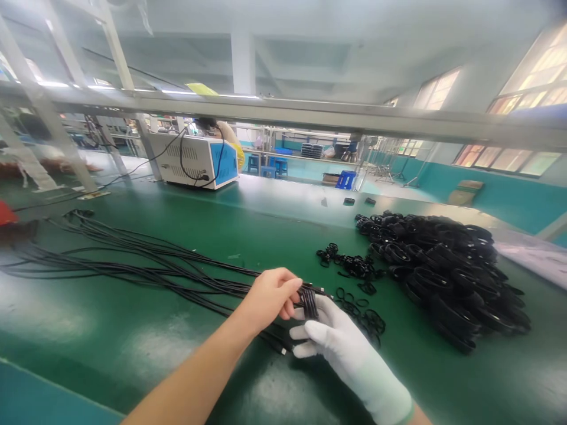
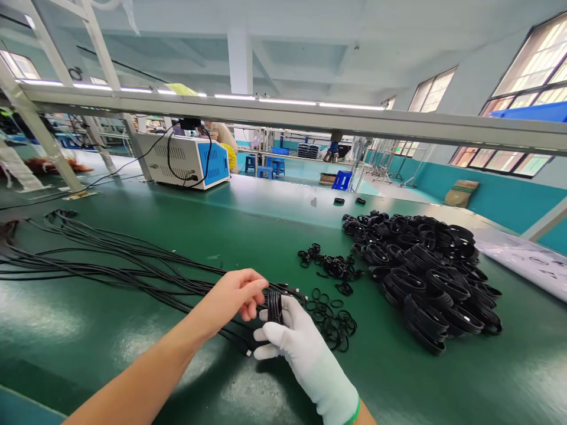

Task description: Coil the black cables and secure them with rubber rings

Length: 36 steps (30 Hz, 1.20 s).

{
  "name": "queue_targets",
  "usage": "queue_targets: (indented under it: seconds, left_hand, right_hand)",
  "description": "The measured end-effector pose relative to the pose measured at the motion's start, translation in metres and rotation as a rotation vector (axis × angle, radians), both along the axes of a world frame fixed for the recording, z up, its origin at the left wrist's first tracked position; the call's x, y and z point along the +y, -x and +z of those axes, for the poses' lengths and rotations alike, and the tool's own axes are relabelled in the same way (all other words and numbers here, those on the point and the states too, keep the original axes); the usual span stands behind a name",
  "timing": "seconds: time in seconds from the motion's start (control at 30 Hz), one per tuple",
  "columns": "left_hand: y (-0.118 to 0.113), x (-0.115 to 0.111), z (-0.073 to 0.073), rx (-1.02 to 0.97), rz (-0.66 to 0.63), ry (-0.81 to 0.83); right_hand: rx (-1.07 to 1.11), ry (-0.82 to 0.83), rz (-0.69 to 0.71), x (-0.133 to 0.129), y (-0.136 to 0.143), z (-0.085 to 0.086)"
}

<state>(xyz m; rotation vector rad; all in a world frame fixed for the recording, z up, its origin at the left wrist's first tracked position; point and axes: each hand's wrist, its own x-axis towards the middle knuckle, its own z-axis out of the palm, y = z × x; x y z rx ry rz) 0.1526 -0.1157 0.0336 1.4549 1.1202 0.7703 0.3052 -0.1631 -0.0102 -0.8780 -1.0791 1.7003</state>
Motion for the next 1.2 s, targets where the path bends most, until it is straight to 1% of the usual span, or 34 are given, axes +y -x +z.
queue_targets:
  seconds: [0.03, 0.1, 0.17, 0.27, 0.33, 0.4, 0.43, 0.47, 0.57, 0.63, 0.67, 0.73, 0.8, 0.87, 0.9, 0.93, 0.97, 1.07, 1.13, 1.2]
  left_hand:
    - [0.001, -0.004, -0.002, -0.041, 0.004, 0.032]
    - [0.003, -0.013, -0.006, -0.113, -0.044, 0.11]
    - [0.003, -0.021, -0.01, -0.173, -0.084, 0.156]
    - [-0.002, -0.028, -0.015, -0.243, -0.056, 0.172]
    - [-0.004, -0.029, -0.016, -0.261, -0.065, 0.183]
    - [-0.003, -0.029, -0.015, -0.197, -0.102, 0.171]
    - [-0.002, -0.029, -0.014, -0.124, -0.097, 0.13]
    - [-0.001, -0.029, -0.012, -0.039, -0.066, 0.051]
    - [0.003, -0.032, -0.009, 0.194, 0.068, -0.34]
    - [0.002, -0.034, -0.01, 0.29, 0.08, -0.552]
    - [0.001, -0.034, -0.013, 0.328, 0.071, -0.609]
    - [-0.003, -0.033, -0.02, 0.358, 0.089, -0.647]
    - [-0.008, -0.03, -0.025, 0.314, 0.148, -0.621]
    - [-0.011, -0.024, -0.025, 0.256, 0.193, -0.571]
    - [-0.01, -0.021, -0.022, 0.24, 0.194, -0.543]
    - [-0.008, -0.018, -0.018, 0.231, 0.172, -0.508]
    - [-0.004, -0.014, -0.013, 0.216, 0.118, -0.454]
    - [0.013, -0.005, 0.002, 0.084, -0.109, -0.245]
    - [0.024, -0.001, 0.006, -0.048, -0.261, -0.148]
    - [0.03, 0.001, 0.003, -0.158, -0.394, -0.104]
  right_hand:
    - [0.05, -0.003, 0.045, -0.001, -0.001, 0.002]
    - [0.112, -0.021, 0.109, -0.003, -0.002, 0.004]
    - [0.124, -0.029, 0.122, -0.004, -0.001, 0.004]
    - [0.135, -0.015, 0.121, -0.004, 0.001, 0.001]
    - [0.166, -0.007, 0.138, -0.005, 0.002, -0.002]
    - [0.196, 0.006, 0.14, -0.005, 0.001, -0.003]
    - [0.206, 0.015, 0.135, -0.006, 0.001, -0.003]
    - [0.216, 0.026, 0.129, -0.006, 0.001, -0.002]
    - [0.222, 0.059, 0.141, -0.008, 0.002, 0.002]
    - [0.195, 0.068, 0.147, -0.01, 0.004, 0.004]
    - [0.182, 0.067, 0.15, -0.011, 0.005, 0.005]
    - [0.179, 0.064, 0.153, -0.012, 0.008, 0.005]
    - [0.21, 0.066, 0.158, -0.012, 0.009, 0.003]
    - [0.253, 0.072, 0.159, -0.01, 0.009, 0.0]
    - [0.277, 0.077, 0.158, -0.009, 0.008, -0.002]
    - [0.308, 0.081, 0.153, -0.008, 0.006, -0.003]
    - [0.348, 0.099, 0.151, -0.007, 0.005, -0.004]
    - [0.501, 0.225, 0.203, -0.004, -0.002, -0.006]
    - [0.565, 0.279, 0.295, -0.004, -0.005, -0.007]
    - [0.536, 0.272, 0.414, -0.003, -0.005, -0.007]
